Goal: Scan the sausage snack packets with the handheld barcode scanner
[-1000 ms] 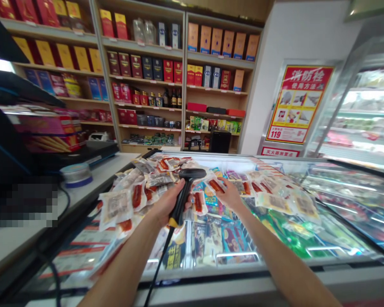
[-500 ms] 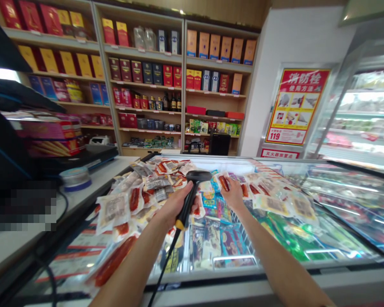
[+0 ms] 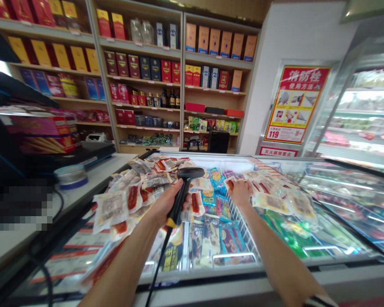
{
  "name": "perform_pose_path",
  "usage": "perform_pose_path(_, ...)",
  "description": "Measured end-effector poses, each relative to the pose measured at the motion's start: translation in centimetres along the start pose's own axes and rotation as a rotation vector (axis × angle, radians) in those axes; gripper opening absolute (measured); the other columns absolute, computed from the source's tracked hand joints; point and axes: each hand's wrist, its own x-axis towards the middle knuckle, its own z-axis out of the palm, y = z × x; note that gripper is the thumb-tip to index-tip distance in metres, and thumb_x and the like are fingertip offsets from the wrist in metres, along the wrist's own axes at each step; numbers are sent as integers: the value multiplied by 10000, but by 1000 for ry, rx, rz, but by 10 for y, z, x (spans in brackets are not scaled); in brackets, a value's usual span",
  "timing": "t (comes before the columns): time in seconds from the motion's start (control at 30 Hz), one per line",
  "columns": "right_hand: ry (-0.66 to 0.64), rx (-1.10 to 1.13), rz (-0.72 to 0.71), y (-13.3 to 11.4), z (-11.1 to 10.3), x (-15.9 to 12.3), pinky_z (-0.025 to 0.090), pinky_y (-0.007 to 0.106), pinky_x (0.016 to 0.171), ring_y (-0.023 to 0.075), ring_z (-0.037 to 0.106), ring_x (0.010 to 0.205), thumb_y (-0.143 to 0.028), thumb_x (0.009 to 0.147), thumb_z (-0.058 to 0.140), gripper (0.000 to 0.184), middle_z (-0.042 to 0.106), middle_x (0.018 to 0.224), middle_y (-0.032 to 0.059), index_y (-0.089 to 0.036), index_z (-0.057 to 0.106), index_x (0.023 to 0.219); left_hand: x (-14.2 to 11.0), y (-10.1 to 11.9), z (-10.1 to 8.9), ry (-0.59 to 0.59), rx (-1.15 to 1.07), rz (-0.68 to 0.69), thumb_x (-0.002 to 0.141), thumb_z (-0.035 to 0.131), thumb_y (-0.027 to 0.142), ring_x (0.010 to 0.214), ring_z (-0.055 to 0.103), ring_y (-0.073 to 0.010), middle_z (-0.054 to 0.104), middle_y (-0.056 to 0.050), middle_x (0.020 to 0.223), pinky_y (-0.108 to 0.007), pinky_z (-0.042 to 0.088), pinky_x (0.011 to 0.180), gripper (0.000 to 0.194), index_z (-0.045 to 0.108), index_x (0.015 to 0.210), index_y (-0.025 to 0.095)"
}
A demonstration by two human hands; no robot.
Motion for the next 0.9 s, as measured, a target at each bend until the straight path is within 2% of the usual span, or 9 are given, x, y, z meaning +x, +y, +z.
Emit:
perform_pose_path(0.17, 83, -94, 227, 33, -3, 13, 274, 450, 740, 299, 397, 949, -289, 748, 411, 304, 484, 985, 145, -175, 554, 991, -4, 9, -9, 49, -22, 25, 708, 498, 396, 389, 455, -64, 496, 21, 502, -167, 354, 350, 257, 488, 690, 140)
perform_pose_path(0.23, 170, -88, 214, 29, -8, 13, 259, 459, 758, 306, 361, 989, -311, 762, 390, 330, 438, 1067, 153, -169, 532, 1025, -4, 11, -10, 51, -25, 37, 711, 493, 399, 385, 457, -64, 501, 16, 499, -169, 359, 355, 265, 488, 683, 136)
perform_pose_path(0.3, 215, -34, 85, 8, -15, 8, 259, 437, 782, 284, 346, 1010, -341, 767, 381, 363, 396, 1132, 133, -187, 489, 1078, -4, 12, -10, 63, -28, 41, 712, 484, 414, 376, 455, -63, 506, 15, 500, -168, 356, 351, 280, 494, 697, 135)
perform_pose_path(0.43, 61, 108, -420, -60, -21, -7, 270, 367, 825, 221, 352, 1032, -331, 727, 450, 369, 416, 1136, 62, -268, 459, 1091, -5, 11, -9, 72, -31, 44, 706, 485, 432, 372, 460, -64, 513, 15, 507, -171, 359, 351, 298, 499, 732, 136)
perform_pose_path(0.5, -37, 114, -518, -87, -17, -9, 264, 380, 845, 227, 336, 1068, -293, 695, 487, 389, 408, 1167, 52, -274, 460, 1083, -5, 11, -10, 62, -31, 46, 706, 485, 433, 382, 468, -66, 516, 14, 514, -172, 365, 358, 299, 499, 747, 137)
perform_pose_path(0.6, -236, 144, -509, -102, -10, -3, 308, 363, 826, 214, 387, 1055, -265, 673, 490, 443, 430, 1179, 47, -259, 430, 1112, -4, 9, -12, 57, -24, 34, 713, 475, 434, 391, 471, -66, 520, 11, 526, -171, 365, 363, 299, 497, 761, 141)
perform_pose_path(0.7, -391, 130, -474, -93, -8, 7, 368, 337, 751, 196, 490, 951, -296, 735, 401, 358, 535, 1063, 43, -265, 458, 1086, -3, 8, -11, 59, -8, 15, 714, 468, 442, 386, 463, -67, 525, 7, 532, -171, 354, 353, 305, 496, 768, 143)
perform_pose_path(0.8, -386, 25, -434, -85, -12, 15, 366, 386, 743, 232, 521, 900, -377, 779, 322, 333, 594, 935, 79, -221, 557, 956, -2, 6, -11, 32, 1, 12, 702, 476, 455, 391, 462, -68, 528, 4, 535, -174, 351, 361, 316, 495, 758, 144)
perform_pose_path(0.9, -302, 59, -417, -89, -12, 20, 338, 395, 792, 241, 485, 964, -453, 746, 379, 389, 571, 1004, 90, -205, 535, 1003, -1, 4, -11, 25, 11, 3, 689, 484, 468, 394, 460, -69, 529, 2, 536, -178, 347, 368, 329, 494, 725, 142)
